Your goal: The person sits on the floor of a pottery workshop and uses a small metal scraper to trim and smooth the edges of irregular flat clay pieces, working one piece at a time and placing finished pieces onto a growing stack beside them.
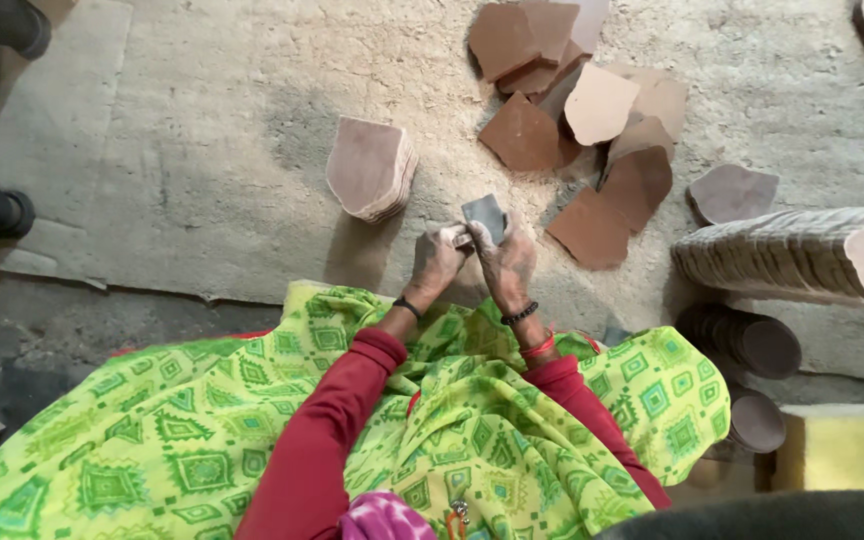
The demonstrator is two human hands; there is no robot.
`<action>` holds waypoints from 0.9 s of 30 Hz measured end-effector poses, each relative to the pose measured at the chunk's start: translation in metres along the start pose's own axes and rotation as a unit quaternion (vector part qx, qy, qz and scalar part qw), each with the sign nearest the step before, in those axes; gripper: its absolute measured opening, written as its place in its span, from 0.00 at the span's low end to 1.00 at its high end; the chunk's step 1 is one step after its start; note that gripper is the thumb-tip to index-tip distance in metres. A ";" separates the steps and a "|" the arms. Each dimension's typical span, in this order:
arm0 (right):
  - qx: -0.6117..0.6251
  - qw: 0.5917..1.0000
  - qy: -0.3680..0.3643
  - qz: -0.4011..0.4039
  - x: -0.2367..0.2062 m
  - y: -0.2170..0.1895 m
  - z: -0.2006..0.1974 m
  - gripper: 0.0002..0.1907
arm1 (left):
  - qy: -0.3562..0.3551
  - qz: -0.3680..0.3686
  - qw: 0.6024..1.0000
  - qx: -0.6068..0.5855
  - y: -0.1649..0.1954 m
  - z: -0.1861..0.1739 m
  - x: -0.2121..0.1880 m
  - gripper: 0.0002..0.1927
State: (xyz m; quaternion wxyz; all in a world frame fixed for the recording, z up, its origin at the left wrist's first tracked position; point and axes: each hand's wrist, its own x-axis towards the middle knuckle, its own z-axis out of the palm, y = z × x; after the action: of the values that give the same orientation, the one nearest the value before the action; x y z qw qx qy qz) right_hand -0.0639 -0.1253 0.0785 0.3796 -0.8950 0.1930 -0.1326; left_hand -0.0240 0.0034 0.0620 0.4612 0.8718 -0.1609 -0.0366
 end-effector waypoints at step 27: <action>0.150 0.987 -0.035 0.045 0.052 0.026 0.016 0.22 | -0.004 0.056 0.997 -0.044 -0.027 0.012 -0.005 0.11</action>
State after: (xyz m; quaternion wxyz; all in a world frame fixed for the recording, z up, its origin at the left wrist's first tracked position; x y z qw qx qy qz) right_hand -0.0180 -0.1547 0.0537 0.5212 -0.8227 0.1975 -0.1118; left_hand -0.0244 0.0096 0.0324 0.4998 0.8400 -0.2101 -0.0215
